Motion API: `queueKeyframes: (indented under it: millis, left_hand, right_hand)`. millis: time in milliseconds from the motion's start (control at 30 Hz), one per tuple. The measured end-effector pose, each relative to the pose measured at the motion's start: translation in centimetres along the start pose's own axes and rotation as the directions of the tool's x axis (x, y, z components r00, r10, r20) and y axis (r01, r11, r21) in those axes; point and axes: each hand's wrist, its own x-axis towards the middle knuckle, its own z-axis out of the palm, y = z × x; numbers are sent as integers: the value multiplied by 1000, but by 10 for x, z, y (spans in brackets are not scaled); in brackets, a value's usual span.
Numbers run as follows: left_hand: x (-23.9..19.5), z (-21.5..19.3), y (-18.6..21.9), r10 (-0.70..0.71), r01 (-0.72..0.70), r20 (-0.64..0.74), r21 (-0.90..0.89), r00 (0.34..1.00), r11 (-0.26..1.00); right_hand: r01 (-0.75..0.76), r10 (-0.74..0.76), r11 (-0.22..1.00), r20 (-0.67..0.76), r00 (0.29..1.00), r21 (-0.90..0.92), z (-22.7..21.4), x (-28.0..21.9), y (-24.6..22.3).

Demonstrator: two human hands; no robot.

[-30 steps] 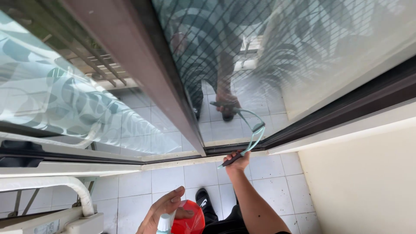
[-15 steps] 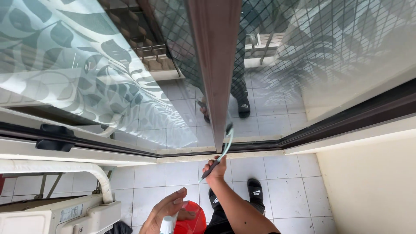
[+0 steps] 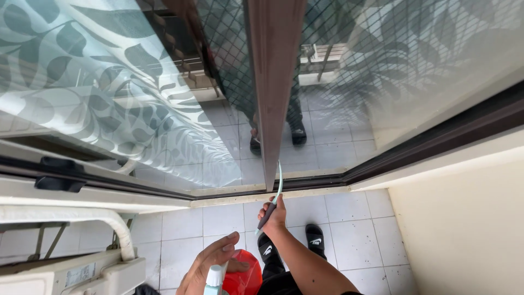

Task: Clean the glass of a sliding door using a squeegee and spray cleaner.

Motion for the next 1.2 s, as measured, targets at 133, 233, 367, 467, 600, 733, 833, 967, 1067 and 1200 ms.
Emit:
queueKeyframes:
  millis: [133, 233, 367, 467, 600, 733, 833, 967, 1067, 1200]
  left_hand:
    - [39, 28, 76, 9, 4, -94, 131, 996, 991]
    - [59, 44, 94, -38, 77, -181, 213, 983, 974]
    - [81, 68, 89, 1, 52, -217, 237, 976, 970]
    - [90, 94, 81, -100, 153, -257, 196, 961, 969]
    - [94, 131, 49, -175, 233, -316, 159, 933, 959]
    - [97, 162, 25, -206, 271, -365, 138, 908, 953]
    - [100, 175, -10, -222, 282, -373, 113, 901, 953]
    - [101, 180, -64, -61, 111, -295, 158, 954, 981]
    - [90, 182, -123, 12, 33, -249, 178, 968, 984]
    - [76, 187, -205, 21, 28, -227, 214, 974, 976]
  right_hand:
    - [106, -103, 993, 59, 993, -45, -49, -6, -28]
    - [232, -226, 968, 73, 971, -93, -77, -26, -64]
    - [431, -400, 886, 186, 897, -172, -102, -34, -123]
    - [532, -481, 791, 231, 846, -302, -119, -49, -163]
    - [621, -530, 465, 364, 766, -631, -125, -57, -206]
    - [754, -498, 274, 583, 642, -597, -110, -40, -217]
    - [834, -427, 308, 718, 551, -457, -78, -32, -207]
    - [966, -452, 162, 856, 253, -199, -64, -1, -186]
    - [981, -480, 178, 863, 160, -83, -62, 16, -174]
    - [999, -466, -9, 884, -47, 48, -18, -4, -177]
